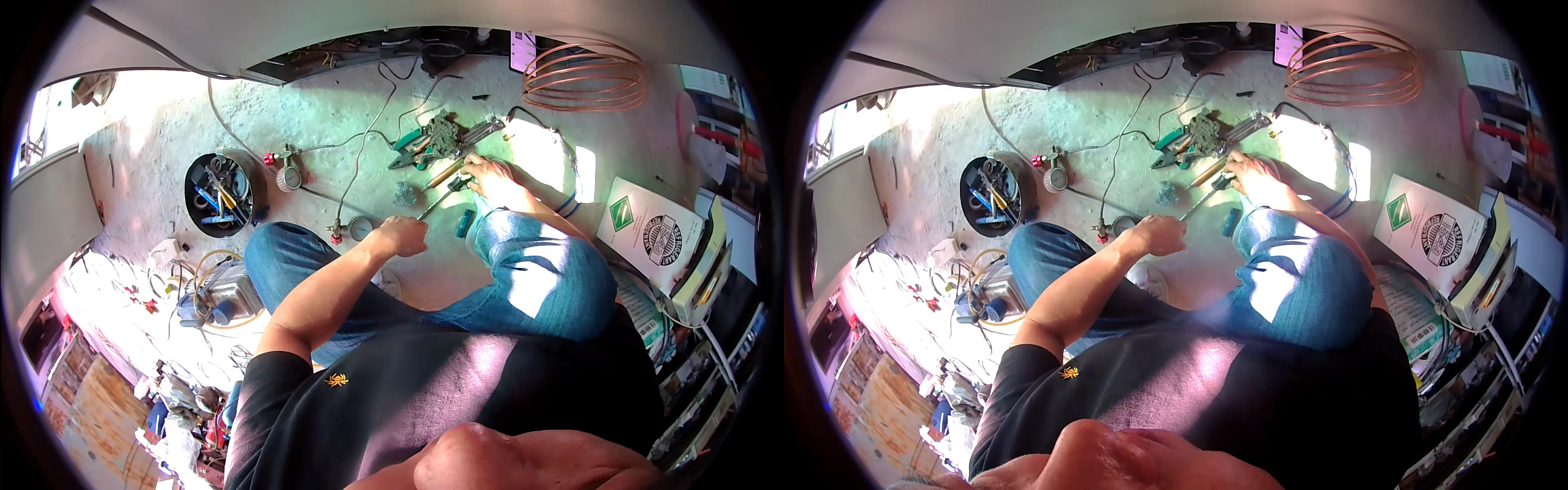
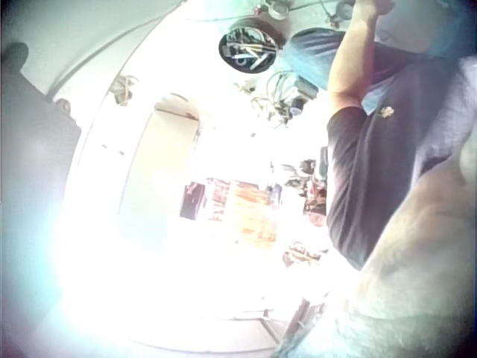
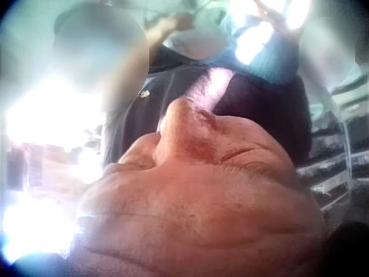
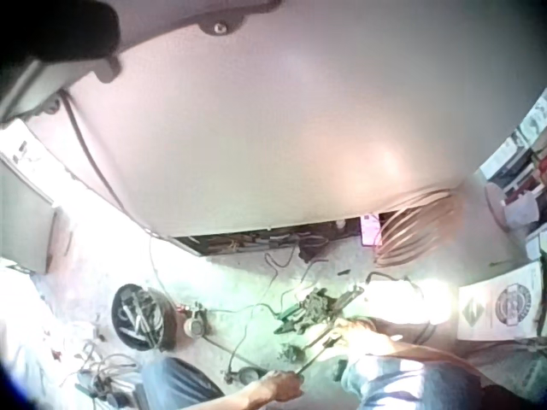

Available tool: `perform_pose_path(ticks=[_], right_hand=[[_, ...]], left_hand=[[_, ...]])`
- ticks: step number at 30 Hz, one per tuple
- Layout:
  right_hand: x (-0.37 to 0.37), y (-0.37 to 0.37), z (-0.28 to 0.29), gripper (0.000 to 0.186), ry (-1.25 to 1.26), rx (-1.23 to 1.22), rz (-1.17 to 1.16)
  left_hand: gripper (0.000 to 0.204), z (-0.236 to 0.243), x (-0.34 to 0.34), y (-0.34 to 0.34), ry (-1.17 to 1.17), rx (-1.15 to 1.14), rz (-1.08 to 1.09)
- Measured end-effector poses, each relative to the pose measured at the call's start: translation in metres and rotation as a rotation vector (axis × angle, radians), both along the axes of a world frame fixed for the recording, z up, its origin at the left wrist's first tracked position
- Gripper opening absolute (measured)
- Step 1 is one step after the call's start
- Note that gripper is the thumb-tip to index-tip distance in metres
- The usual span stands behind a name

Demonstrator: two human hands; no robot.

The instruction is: The person sits on the floor and uses a soldering iron to heat and join wires inside an appliance. They manipulate the wires with pliers and their hands, applying heat to the connection points.

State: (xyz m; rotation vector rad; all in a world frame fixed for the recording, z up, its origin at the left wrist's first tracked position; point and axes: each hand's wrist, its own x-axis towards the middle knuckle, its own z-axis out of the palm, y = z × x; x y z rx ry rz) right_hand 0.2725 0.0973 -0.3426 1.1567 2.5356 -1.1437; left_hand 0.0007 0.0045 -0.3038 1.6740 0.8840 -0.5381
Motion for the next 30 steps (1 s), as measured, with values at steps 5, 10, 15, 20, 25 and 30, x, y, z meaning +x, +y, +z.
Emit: perform_pose_path(ticks=[5,10,15,20,25,30], right_hand=[[-0.004,-0.001,-0.015,0.030,-0.012,-0.010,0.046],[-0.011,0.000,-0.021,0.026,-0.004,0.068,0.007],[-0.012,0.000,-0.013,0.025,0.009,0.036,0.003],[-0.012,-0.001,-0.010,0.025,0.015,0.008,0.004],[-0.012,-0.003,-0.006,0.024,0.020,-0.010,-0.005],[-0.017,-0.005,-0.009,0.024,0.035,-0.041,-0.003]], left_hand=[[0.039,-0.007,-0.003,-0.004,-0.011,0.025,0.063],[0.039,-0.004,-0.007,-0.005,0.002,0.031,0.081],[0.038,-0.010,-0.006,-0.007,-0.010,0.047,0.050],[0.038,-0.003,-0.004,-0.002,-0.020,0.037,0.029],[0.038,-0.004,0.001,-0.003,0.000,0.021,-0.001],[0.038,-0.005,-0.004,-0.006,0.000,0.002,0.011]])
